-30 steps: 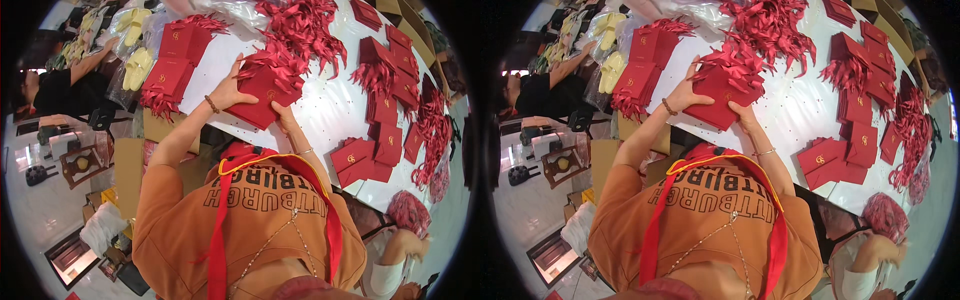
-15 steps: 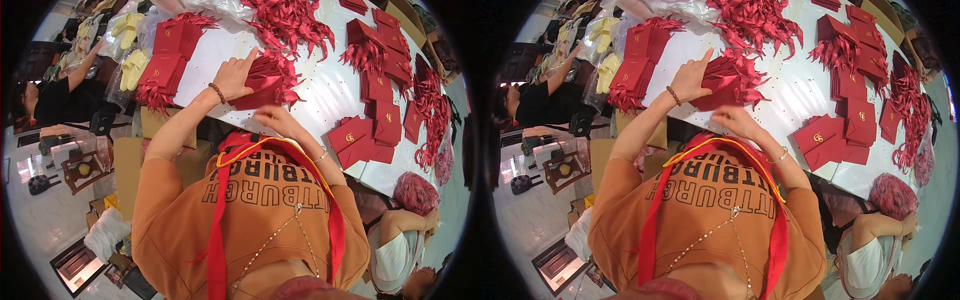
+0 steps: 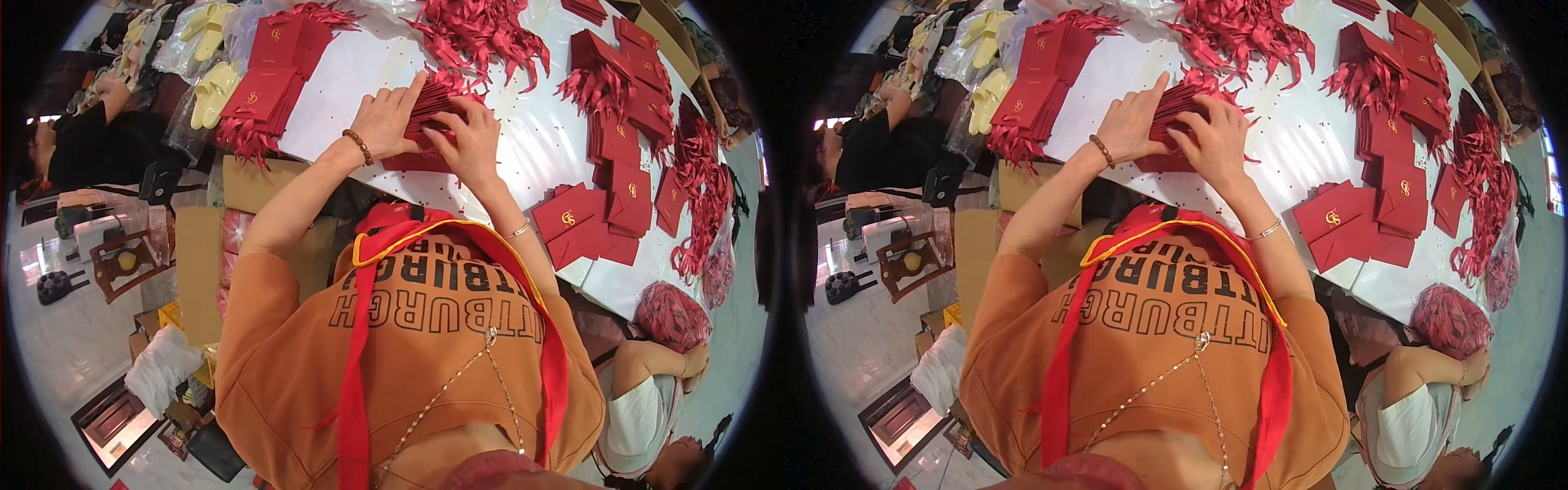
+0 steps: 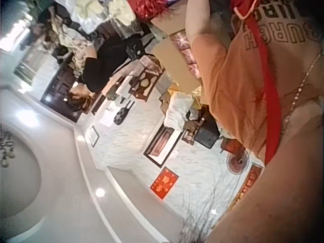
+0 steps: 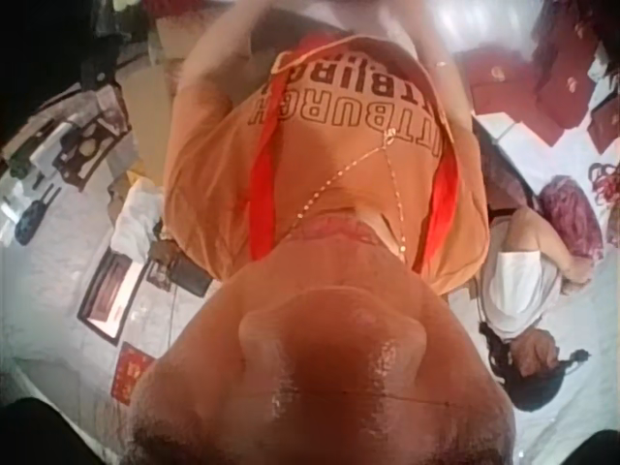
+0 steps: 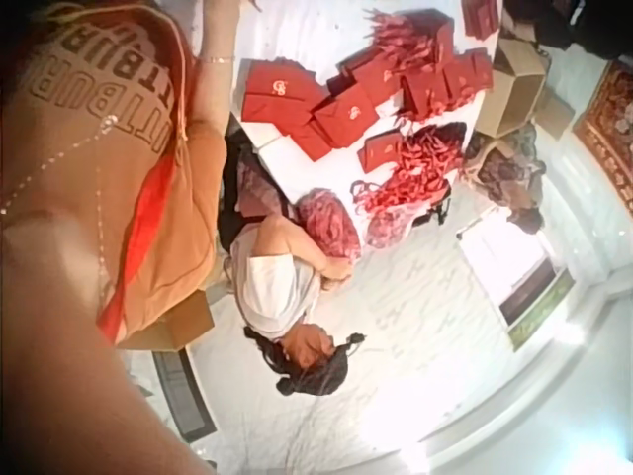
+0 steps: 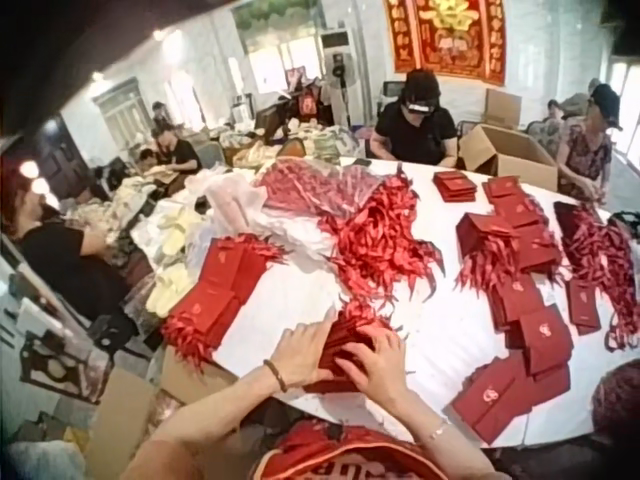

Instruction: Threading and tying red ribbons on small red gift bags at a communal work table.

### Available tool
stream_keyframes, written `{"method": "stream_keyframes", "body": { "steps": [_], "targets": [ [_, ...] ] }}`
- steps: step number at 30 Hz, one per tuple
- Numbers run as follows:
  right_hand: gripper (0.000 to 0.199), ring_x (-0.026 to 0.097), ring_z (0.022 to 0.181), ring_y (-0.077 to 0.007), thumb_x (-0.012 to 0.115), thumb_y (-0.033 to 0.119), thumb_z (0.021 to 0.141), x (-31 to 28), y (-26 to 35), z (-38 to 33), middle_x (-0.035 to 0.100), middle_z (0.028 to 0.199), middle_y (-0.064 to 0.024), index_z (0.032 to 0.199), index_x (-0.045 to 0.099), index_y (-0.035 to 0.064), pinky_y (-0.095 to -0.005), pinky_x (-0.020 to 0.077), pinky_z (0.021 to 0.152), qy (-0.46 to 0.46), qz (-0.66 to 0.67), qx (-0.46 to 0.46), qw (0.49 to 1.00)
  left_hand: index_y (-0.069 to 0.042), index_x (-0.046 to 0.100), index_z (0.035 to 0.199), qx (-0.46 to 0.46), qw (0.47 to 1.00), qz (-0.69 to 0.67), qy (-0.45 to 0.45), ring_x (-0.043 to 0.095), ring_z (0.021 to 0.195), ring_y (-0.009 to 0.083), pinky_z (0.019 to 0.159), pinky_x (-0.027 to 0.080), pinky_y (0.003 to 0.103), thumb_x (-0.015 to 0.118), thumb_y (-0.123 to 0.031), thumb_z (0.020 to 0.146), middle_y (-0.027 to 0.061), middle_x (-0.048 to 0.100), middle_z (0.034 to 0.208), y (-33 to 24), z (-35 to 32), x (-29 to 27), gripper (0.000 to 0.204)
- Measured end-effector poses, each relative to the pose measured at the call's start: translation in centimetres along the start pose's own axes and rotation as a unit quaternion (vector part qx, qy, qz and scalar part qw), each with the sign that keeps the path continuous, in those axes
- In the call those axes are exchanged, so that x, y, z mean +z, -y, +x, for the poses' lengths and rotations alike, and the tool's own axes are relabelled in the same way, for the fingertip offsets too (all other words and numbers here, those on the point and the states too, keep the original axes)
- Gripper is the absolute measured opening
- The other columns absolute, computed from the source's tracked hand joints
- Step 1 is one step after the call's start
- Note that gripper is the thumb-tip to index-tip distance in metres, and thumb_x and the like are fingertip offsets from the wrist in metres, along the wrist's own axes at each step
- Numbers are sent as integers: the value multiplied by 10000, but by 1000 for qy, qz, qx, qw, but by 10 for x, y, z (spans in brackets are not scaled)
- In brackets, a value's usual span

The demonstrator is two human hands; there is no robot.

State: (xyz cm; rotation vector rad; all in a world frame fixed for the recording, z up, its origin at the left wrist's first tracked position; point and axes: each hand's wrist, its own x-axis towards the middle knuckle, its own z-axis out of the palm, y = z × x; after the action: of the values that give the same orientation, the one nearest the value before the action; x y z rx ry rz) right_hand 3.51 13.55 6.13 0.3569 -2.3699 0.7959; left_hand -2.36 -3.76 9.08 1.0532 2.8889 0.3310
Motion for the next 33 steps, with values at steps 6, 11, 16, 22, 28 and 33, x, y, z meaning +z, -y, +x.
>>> {"method": "stream_keyframes", "body": {
  "steps": [6,11,16,22,28,33],
  "targets": [
    [263,511,903,-267,719,226,713,-11,-5,-22,544,991,-89,908,628,76,-380,376,793,25,38,38,998,-129,95,1449,5,1000,6,-4,503,992,301,788,407,434,800,-397,575,122,513,1138,-1,-1,1,1154],
    [280,517,868,-272,729,196,704,-8,-7,-29,538,967,-114,913,620,46,-375,418,730,6,96,75,992,-121,145,1440,18,1000,9,-12,508,973,306,760,417,427,810,-376,547,114,516,1128,-4,-1,-1,1142],
    [287,508,833,-276,733,222,695,-24,3,-14,513,909,-108,901,642,45,-368,424,702,101,57,73,991,-159,145,1442,20,999,19,-26,508,953,278,744,408,420,796,-367,586,96,522,1084,-2,-3,5,1096],
    [253,467,912,-260,749,192,629,-27,16,5,489,915,-70,827,634,84,-367,398,703,158,-61,-22,985,-172,148,1443,28,999,16,-24,509,954,283,738,409,426,794,-350,584,99,524,1090,-2,-5,9,1089],
    [239,458,941,-268,724,134,608,-24,-6,11,487,934,-60,797,594,71,-382,403,749,204,8,-87,975,-176,157,1440,23,999,13,-33,508,963,291,751,411,438,795,-369,580,106,525,1107,-7,-7,9,1088],
    [197,460,965,-268,698,98,605,-29,-13,12,501,970,-63,773,605,57,-384,414,792,230,54,-96,967,-168,178,1435,4,1000,14,-12,510,995,300,778,414,438,799,-378,571,112,525,1129,-7,-7,8,1084]
  ]
}}
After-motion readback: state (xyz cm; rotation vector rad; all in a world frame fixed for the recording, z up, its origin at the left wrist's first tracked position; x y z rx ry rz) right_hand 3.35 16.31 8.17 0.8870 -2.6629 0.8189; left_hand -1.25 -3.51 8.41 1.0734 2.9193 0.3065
